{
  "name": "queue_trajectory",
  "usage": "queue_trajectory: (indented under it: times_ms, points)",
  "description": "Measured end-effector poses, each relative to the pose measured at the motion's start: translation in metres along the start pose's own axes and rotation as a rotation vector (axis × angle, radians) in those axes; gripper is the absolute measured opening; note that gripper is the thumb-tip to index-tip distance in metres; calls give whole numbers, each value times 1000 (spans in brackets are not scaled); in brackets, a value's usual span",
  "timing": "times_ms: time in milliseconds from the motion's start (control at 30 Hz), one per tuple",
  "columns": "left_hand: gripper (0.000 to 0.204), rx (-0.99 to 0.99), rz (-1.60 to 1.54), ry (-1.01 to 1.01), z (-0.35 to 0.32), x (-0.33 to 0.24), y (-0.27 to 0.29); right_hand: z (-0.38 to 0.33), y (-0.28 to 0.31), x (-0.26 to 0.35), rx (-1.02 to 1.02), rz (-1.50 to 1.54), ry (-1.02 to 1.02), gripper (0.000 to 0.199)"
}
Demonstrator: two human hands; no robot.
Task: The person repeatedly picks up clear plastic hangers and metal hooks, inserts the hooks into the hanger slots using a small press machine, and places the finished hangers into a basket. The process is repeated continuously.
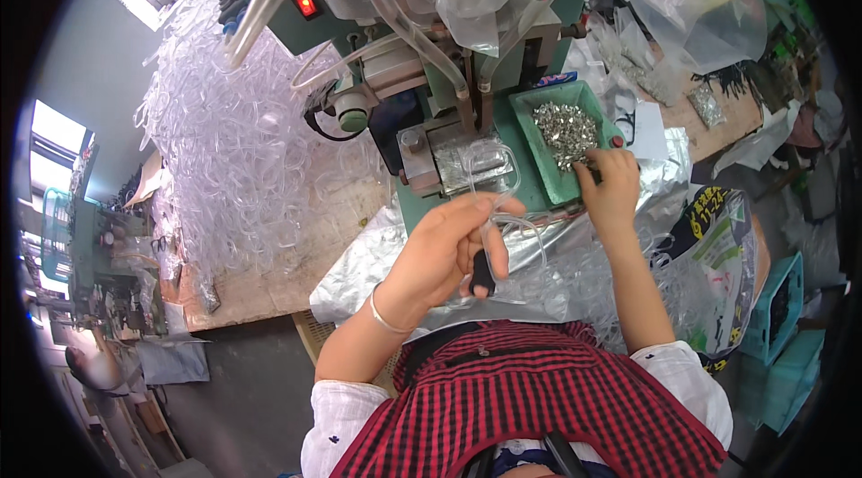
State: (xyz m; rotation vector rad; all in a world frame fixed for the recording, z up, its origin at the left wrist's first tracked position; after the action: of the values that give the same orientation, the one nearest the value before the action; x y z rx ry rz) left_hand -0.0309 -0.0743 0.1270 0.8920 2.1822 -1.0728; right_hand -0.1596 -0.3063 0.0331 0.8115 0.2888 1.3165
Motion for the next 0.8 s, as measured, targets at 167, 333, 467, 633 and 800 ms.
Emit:
queue_trajectory:
  times_ms: [167,333,467,633,800]
  points:
    - [44,-70,-31,-12,5,5,0,44,-11,4,-34,152,14,11]
    - [40,20,-125,-45,15,11,5,36,-31,-2,30,122,40,8]
    - [42,45,-90,-83,14,14,5,37,-39,-15,100,225,-91,10]
    - [26,-357,119,-438,3,47,51,12,-27,-41,-86,692,-411,9]
    - [21,-1203,654,-883,10,41,153,15,-21,-23,-63,839,-469,18]
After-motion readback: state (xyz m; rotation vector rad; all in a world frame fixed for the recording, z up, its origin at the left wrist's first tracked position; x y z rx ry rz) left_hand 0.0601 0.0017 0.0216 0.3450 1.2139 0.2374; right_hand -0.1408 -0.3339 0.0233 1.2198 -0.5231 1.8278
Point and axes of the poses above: each hand's wrist, its own z-axis towards the middle knuckle, its own y-axis out of the back of the hand, x = y × z, the point moved 3 cm from there along z, towards the middle knuckle, and after that the axes turned 11 degrees about y, right-handed, at the moved point
